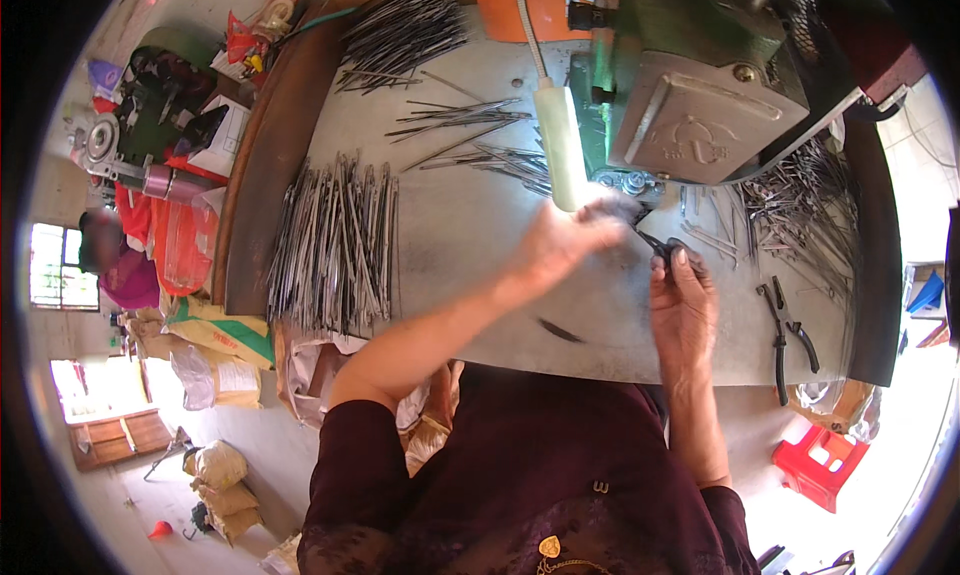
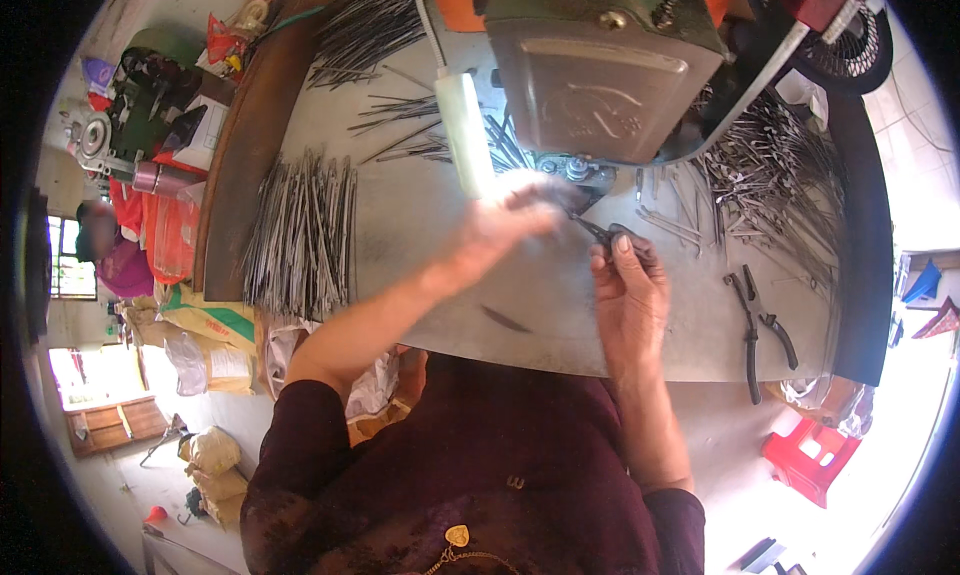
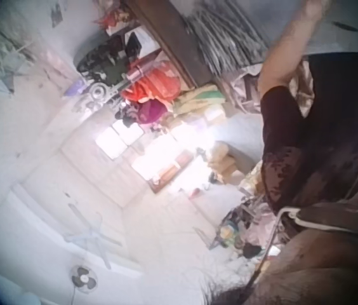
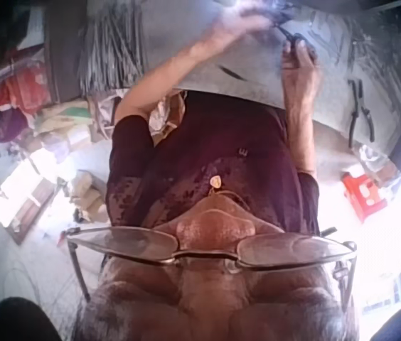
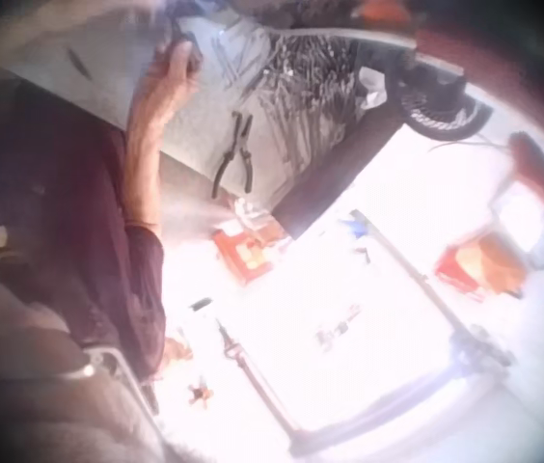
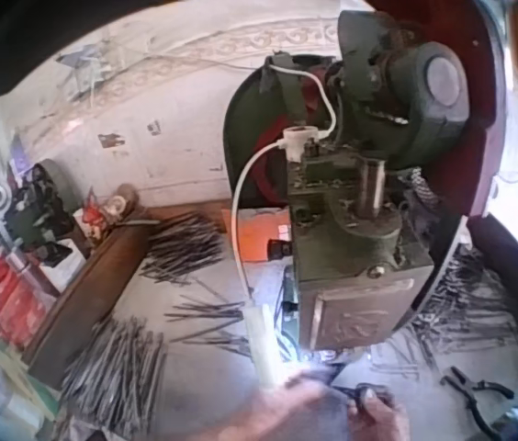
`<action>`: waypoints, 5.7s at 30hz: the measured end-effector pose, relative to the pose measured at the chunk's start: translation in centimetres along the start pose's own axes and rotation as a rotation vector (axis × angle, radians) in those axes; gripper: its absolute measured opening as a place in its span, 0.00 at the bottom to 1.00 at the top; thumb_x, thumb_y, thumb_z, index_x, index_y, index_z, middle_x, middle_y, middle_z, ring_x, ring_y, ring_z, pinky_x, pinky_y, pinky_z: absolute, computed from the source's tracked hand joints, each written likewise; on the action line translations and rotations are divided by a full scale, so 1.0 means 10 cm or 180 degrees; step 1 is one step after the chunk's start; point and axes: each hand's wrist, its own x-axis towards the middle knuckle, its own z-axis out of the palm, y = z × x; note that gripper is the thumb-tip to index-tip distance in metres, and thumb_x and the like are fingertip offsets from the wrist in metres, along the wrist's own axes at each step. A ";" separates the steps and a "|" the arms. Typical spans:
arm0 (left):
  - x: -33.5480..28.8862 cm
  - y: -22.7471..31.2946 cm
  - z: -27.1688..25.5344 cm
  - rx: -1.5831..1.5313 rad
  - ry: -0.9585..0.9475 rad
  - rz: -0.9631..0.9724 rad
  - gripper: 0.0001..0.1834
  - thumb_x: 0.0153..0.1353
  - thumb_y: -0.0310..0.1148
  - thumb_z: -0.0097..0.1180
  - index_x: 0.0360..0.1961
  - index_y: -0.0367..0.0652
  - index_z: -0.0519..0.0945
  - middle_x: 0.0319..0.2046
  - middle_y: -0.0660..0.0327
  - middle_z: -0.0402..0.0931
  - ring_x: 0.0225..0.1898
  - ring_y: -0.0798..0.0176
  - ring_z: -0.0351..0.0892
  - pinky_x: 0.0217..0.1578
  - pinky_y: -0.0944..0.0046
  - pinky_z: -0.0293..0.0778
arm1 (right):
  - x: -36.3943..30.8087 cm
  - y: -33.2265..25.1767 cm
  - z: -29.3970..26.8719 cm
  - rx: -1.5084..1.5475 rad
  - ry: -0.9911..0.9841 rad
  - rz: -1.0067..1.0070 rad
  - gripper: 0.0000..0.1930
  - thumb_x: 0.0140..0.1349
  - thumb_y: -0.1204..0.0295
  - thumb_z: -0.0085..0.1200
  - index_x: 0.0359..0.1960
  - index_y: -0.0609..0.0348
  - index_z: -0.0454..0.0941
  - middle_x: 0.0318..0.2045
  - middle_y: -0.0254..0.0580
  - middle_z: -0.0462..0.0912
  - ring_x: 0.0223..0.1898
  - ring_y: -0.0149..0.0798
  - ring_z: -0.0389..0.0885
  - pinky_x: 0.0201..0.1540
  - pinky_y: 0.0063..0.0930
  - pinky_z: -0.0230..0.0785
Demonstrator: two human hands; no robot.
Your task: The person puts on glasses and repeatedly picks up metal umbrella rib pieces, aligns them, and joins them using a press machine and pliers.
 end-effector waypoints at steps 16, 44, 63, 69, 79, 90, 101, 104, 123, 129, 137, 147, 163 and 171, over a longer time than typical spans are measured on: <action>0.66 0.00 -1.08 0.4219 0.0809 0.2291 0.10 0.60 0.27 0.54 0.42 0.35 0.75 0.37 0.51 0.76 0.36 0.49 0.77 0.34 0.56 0.74 | -0.33 -0.03 -0.15 -0.5005 -0.2767 -0.2458 0.22 0.54 0.80 0.59 0.53 0.59 0.76 0.21 0.42 0.72 0.21 0.42 0.76 0.21 0.35 0.71; -0.20 -0.08 0.26 -0.1386 0.0147 -0.0852 0.22 0.63 0.29 0.58 0.58 0.35 0.73 0.31 0.66 0.75 0.32 0.74 0.73 0.33 0.73 0.70 | 0.22 -0.12 0.27 -0.2338 -0.0857 0.0131 0.17 0.64 0.60 0.51 0.37 0.66 0.75 0.23 0.37 0.80 0.14 0.25 0.71 0.15 0.16 0.60; 0.09 -0.05 0.28 -0.0332 0.0883 -0.0260 0.12 0.59 0.32 0.62 0.40 0.37 0.78 0.30 0.64 0.79 0.30 0.74 0.76 0.27 0.73 0.72 | 0.54 -0.20 0.26 -0.2131 -0.0527 0.0255 0.12 0.61 0.63 0.58 0.35 0.58 0.76 0.19 0.34 0.76 0.13 0.22 0.65 0.15 0.16 0.49; 0.14 -0.10 0.32 -0.0503 0.0908 -0.0213 0.10 0.61 0.31 0.60 0.40 0.36 0.77 0.30 0.63 0.78 0.28 0.73 0.76 0.27 0.73 0.72 | 0.44 -0.16 0.29 -0.2334 -0.0250 -0.0051 0.10 0.60 0.65 0.58 0.35 0.59 0.78 0.19 0.30 0.74 0.14 0.22 0.65 0.15 0.18 0.52; 0.17 -0.11 0.30 -0.0944 0.0778 -0.0161 0.11 0.63 0.26 0.55 0.46 0.33 0.75 0.31 0.61 0.78 0.27 0.73 0.74 0.27 0.73 0.71 | 0.46 -0.15 0.40 -0.2422 -0.0394 -0.0222 0.10 0.61 0.67 0.55 0.35 0.62 0.78 0.20 0.33 0.77 0.15 0.23 0.68 0.16 0.18 0.57; 0.16 -0.10 0.28 -0.1118 0.0695 -0.0223 0.12 0.62 0.25 0.56 0.46 0.33 0.75 0.32 0.61 0.78 0.27 0.73 0.74 0.27 0.74 0.70 | 0.45 -0.12 0.41 -0.2225 -0.0416 -0.0124 0.09 0.61 0.68 0.53 0.33 0.62 0.78 0.20 0.33 0.77 0.16 0.24 0.70 0.17 0.18 0.59; 0.16 -0.10 0.28 -0.1252 0.0721 -0.0276 0.12 0.62 0.24 0.57 0.46 0.34 0.76 0.33 0.62 0.78 0.28 0.73 0.74 0.26 0.74 0.68 | 0.45 -0.12 0.41 -0.2119 -0.0399 -0.0096 0.09 0.62 0.68 0.53 0.35 0.62 0.78 0.20 0.33 0.77 0.15 0.23 0.68 0.16 0.17 0.57; 0.14 -0.09 0.28 -0.1188 0.0774 -0.0331 0.12 0.62 0.25 0.57 0.46 0.34 0.76 0.33 0.62 0.78 0.28 0.73 0.74 0.26 0.74 0.68 | 0.44 -0.13 0.42 -0.2112 -0.0420 -0.0084 0.09 0.62 0.68 0.54 0.36 0.61 0.79 0.20 0.32 0.77 0.15 0.22 0.68 0.16 0.17 0.57; 0.19 -0.11 0.26 -0.1363 0.0847 -0.0693 0.08 0.60 0.23 0.58 0.41 0.37 0.77 0.33 0.61 0.78 0.28 0.71 0.75 0.27 0.73 0.69 | 0.54 -0.17 0.42 -0.2723 -0.0467 -0.0194 0.09 0.62 0.66 0.54 0.35 0.59 0.78 0.18 0.31 0.76 0.12 0.21 0.65 0.13 0.16 0.52; 0.09 -0.09 0.31 -0.1898 0.0810 -0.0341 0.11 0.60 0.23 0.54 0.44 0.34 0.73 0.33 0.60 0.77 0.30 0.70 0.76 0.31 0.73 0.71 | 0.56 -0.15 0.37 -0.2278 -0.0583 0.0273 0.10 0.61 0.68 0.53 0.38 0.61 0.78 0.19 0.33 0.75 0.12 0.25 0.67 0.14 0.19 0.55; -0.04 -0.23 0.31 -0.0885 0.0968 -0.0559 0.06 0.62 0.26 0.58 0.38 0.36 0.76 0.32 0.64 0.77 0.33 0.75 0.73 0.36 0.74 0.69 | 0.52 -0.22 0.44 -0.2694 -0.0707 -0.0033 0.09 0.63 0.65 0.55 0.35 0.58 0.77 0.18 0.29 0.73 0.12 0.22 0.66 0.13 0.17 0.53; 0.05 -0.11 0.34 -0.0845 0.1037 -0.0289 0.13 0.61 0.28 0.59 0.44 0.32 0.78 0.35 0.62 0.79 0.33 0.74 0.75 0.36 0.73 0.71 | 0.33 -0.13 0.38 -0.3050 -0.0517 -0.0354 0.09 0.63 0.67 0.54 0.34 0.60 0.75 0.18 0.30 0.74 0.12 0.21 0.66 0.14 0.17 0.55; 0.16 -0.18 0.32 -0.1277 0.0940 -0.0201 0.14 0.62 0.26 0.58 0.48 0.31 0.76 0.37 0.60 0.79 0.34 0.73 0.75 0.36 0.73 0.73 | 0.35 -0.12 0.36 -0.2923 -0.0463 -0.0429 0.08 0.64 0.66 0.53 0.35 0.58 0.76 0.19 0.29 0.74 0.13 0.21 0.66 0.15 0.16 0.54; 0.15 -0.15 0.31 -0.1429 0.0903 -0.0385 0.15 0.62 0.26 0.58 0.48 0.31 0.76 0.37 0.61 0.79 0.35 0.73 0.76 0.36 0.73 0.73 | 0.35 -0.18 0.36 -0.2880 -0.0497 -0.0185 0.09 0.62 0.68 0.54 0.36 0.63 0.77 0.19 0.34 0.77 0.13 0.24 0.70 0.15 0.19 0.60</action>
